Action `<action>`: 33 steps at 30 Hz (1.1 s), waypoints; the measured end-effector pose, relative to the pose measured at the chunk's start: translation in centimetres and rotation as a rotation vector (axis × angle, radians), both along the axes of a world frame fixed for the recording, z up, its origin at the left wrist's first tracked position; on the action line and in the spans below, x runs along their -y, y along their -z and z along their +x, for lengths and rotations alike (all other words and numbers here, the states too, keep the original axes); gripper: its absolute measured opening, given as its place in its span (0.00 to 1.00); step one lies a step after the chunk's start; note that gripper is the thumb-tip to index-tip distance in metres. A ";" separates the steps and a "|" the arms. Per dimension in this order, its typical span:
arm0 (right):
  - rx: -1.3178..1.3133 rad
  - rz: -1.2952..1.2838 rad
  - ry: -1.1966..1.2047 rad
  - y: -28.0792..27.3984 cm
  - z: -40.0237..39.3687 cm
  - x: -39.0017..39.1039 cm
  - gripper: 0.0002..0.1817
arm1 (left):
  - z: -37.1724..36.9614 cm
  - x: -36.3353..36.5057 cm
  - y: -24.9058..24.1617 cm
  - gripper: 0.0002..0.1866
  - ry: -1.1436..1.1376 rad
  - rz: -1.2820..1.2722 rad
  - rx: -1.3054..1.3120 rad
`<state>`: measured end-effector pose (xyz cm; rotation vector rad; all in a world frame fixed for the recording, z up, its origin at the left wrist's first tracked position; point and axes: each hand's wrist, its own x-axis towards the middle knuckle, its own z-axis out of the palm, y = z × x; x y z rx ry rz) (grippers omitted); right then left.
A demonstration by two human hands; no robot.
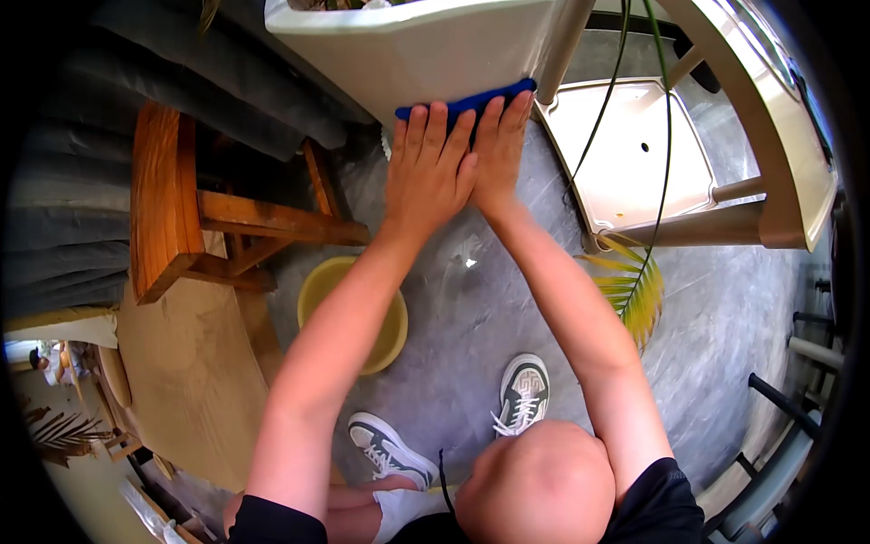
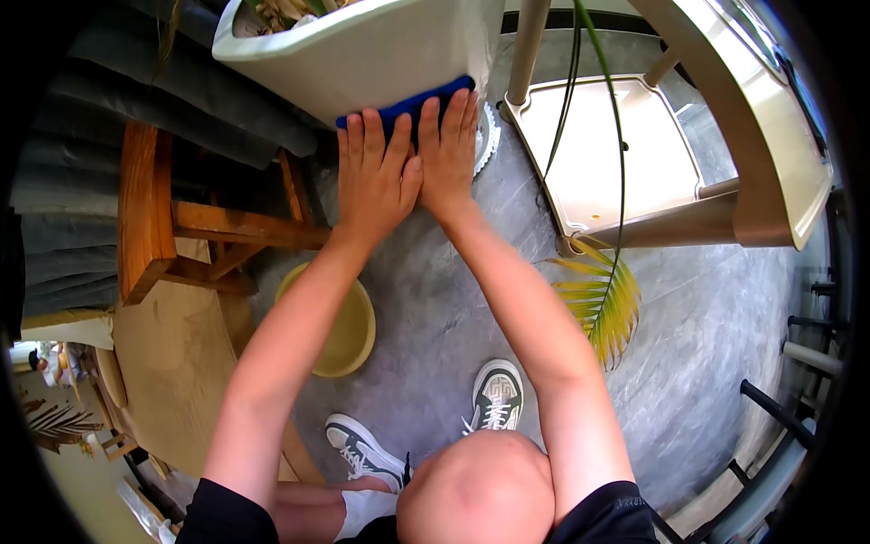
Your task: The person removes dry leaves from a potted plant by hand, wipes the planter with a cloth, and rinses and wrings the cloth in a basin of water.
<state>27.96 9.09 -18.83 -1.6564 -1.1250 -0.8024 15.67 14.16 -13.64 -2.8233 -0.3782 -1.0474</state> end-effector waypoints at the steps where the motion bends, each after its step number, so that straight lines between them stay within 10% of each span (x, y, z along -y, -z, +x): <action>1: -0.008 -0.005 -0.008 -0.8 0.2 0.0 0.46 | 0.2 -0.1 -0.4 0.35 0.016 -0.007 0.013; 10: 0.212 0.237 0.088 -13.6 2.0 -1.1 0.44 | 2.5 2.3 -12.8 0.34 -0.135 -0.073 0.107; 29: -0.022 -0.048 -0.023 2.8 0.2 1.4 0.45 | 0.1 4.7 2.3 0.37 -0.168 -0.025 -0.029; 33: -0.115 -0.109 -0.058 1.8 -0.4 2.5 0.44 | 0.2 8.4 2.1 0.36 -0.088 -0.502 0.156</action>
